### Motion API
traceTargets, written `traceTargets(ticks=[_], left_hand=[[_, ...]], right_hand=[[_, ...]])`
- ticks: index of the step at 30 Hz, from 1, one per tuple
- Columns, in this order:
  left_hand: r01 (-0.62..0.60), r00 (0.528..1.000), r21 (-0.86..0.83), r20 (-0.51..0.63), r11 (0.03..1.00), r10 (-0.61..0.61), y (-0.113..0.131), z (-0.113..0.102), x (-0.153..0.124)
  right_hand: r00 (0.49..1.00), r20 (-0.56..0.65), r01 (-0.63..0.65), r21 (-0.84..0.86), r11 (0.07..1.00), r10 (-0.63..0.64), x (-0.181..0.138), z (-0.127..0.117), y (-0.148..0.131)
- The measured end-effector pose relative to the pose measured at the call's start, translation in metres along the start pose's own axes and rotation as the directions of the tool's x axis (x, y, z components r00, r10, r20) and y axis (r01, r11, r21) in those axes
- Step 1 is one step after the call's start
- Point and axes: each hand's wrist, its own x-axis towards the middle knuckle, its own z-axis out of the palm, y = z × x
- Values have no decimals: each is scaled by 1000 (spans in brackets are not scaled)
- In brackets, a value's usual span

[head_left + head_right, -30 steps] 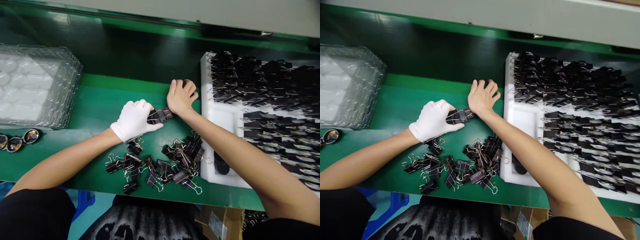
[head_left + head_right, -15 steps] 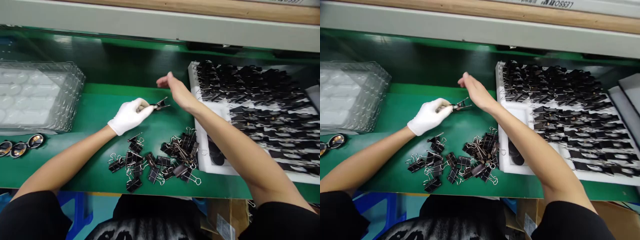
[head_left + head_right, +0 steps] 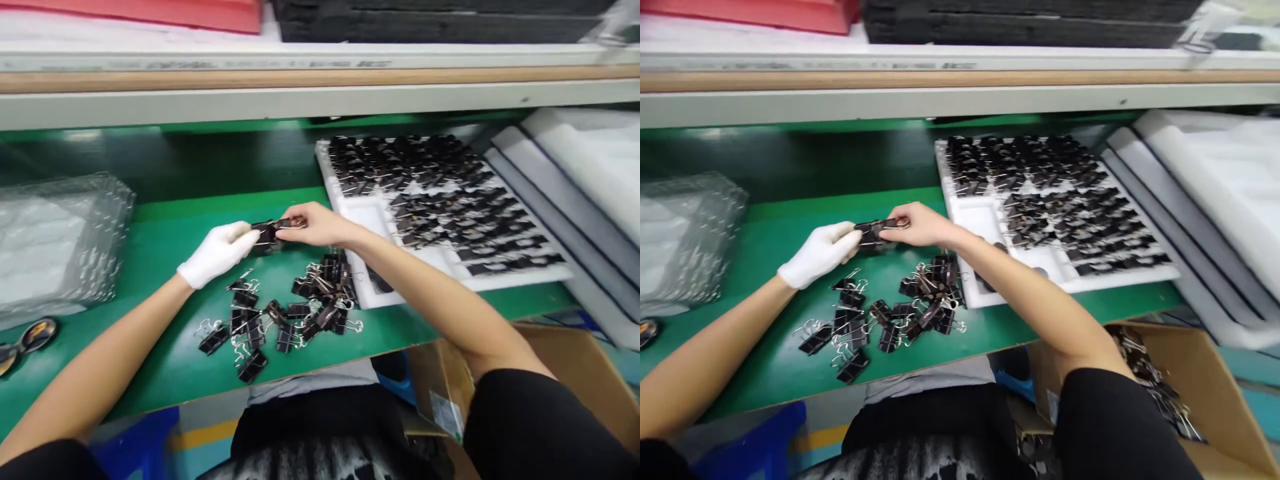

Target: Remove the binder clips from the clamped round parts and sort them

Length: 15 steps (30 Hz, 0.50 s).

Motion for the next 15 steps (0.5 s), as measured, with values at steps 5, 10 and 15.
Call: traceTargets(ticks=[5, 10, 15], left_hand=[[-4, 993, -249, 112, 969, 33, -20, -3, 1], [-2, 996, -244, 87, 970, 24, -20, -2, 2], [43, 999, -124, 37, 991, -39, -10, 2, 4]], right_hand=[[955, -151, 188, -361, 913, -256, -71, -25, -20], [903, -401, -80, -506, 859, -152, -191, -98, -19], [831, -553, -405, -538, 739, 53, -252, -141, 46]])
